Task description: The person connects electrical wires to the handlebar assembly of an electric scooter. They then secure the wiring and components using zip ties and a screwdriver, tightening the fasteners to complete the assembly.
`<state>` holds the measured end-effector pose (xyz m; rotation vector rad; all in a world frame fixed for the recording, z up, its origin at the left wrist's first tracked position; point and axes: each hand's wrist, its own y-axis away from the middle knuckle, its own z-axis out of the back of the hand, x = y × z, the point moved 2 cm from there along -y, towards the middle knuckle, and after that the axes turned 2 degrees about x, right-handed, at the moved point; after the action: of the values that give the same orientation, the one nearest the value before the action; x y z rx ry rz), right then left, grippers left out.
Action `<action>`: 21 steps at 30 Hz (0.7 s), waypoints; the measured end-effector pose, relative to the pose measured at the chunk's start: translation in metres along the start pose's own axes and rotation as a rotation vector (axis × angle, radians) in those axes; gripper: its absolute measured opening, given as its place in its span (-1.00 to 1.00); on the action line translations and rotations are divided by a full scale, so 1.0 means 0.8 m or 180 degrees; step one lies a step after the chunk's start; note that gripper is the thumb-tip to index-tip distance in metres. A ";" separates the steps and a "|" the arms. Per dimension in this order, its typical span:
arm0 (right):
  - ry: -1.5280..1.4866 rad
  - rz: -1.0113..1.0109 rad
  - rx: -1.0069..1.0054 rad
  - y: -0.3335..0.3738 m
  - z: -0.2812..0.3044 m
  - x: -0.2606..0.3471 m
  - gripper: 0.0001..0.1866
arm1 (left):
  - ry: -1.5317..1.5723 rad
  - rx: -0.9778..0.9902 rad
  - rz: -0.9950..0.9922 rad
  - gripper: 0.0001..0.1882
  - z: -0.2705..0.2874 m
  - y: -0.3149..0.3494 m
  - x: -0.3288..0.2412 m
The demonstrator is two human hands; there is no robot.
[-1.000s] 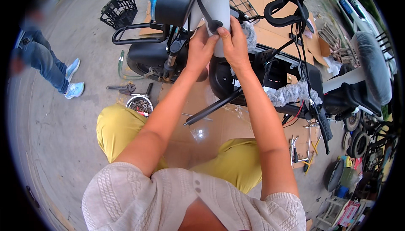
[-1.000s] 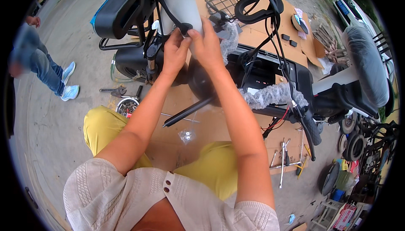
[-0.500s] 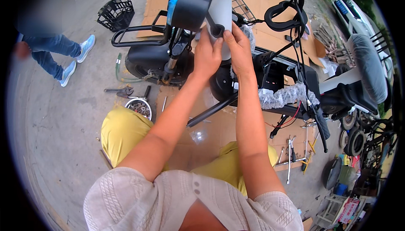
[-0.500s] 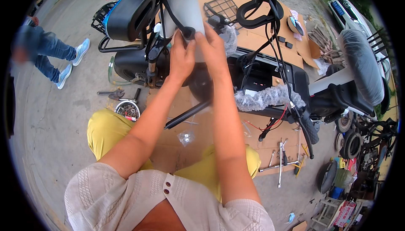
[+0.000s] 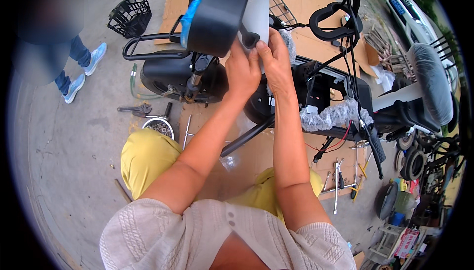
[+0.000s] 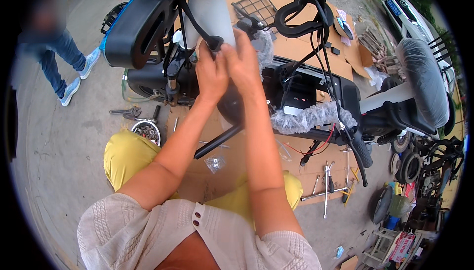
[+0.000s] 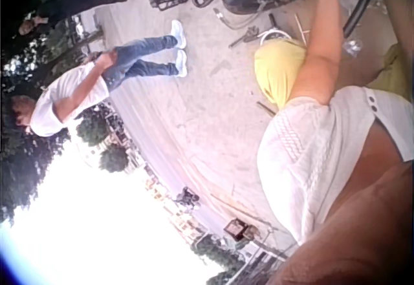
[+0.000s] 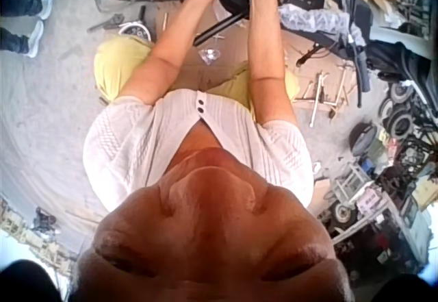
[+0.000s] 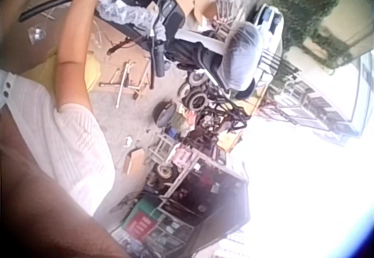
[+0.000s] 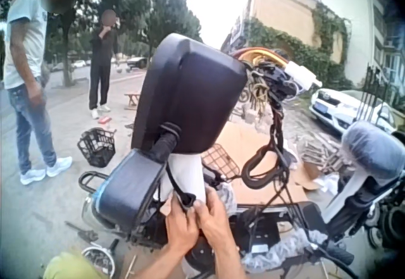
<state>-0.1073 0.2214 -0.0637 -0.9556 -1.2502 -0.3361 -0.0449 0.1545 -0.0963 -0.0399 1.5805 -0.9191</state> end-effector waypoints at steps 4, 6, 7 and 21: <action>0.0037 -0.0047 0.0188 0.004 0.001 0.001 -0.49 | 0.0053 0.0134 0.0242 -0.48 0.003 0.004 0.000; -0.0238 -0.0152 0.0189 0.007 0.001 0.001 -0.50 | 0.0076 0.0188 0.0215 -0.49 0.006 0.003 0.003; -0.0528 -0.0252 0.0120 0.007 0.002 0.000 -0.50 | 0.0203 0.0232 0.0102 -0.45 0.008 0.002 0.007; 0.0920 0.0530 -0.0296 0.014 -0.013 -0.007 -0.42 | 0.2079 0.1170 0.0918 -0.45 0.033 -0.016 0.022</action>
<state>-0.0944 0.2185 -0.0736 -1.0428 -0.8925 -0.3887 -0.0325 0.1230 -0.1020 0.7982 1.9082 -1.0326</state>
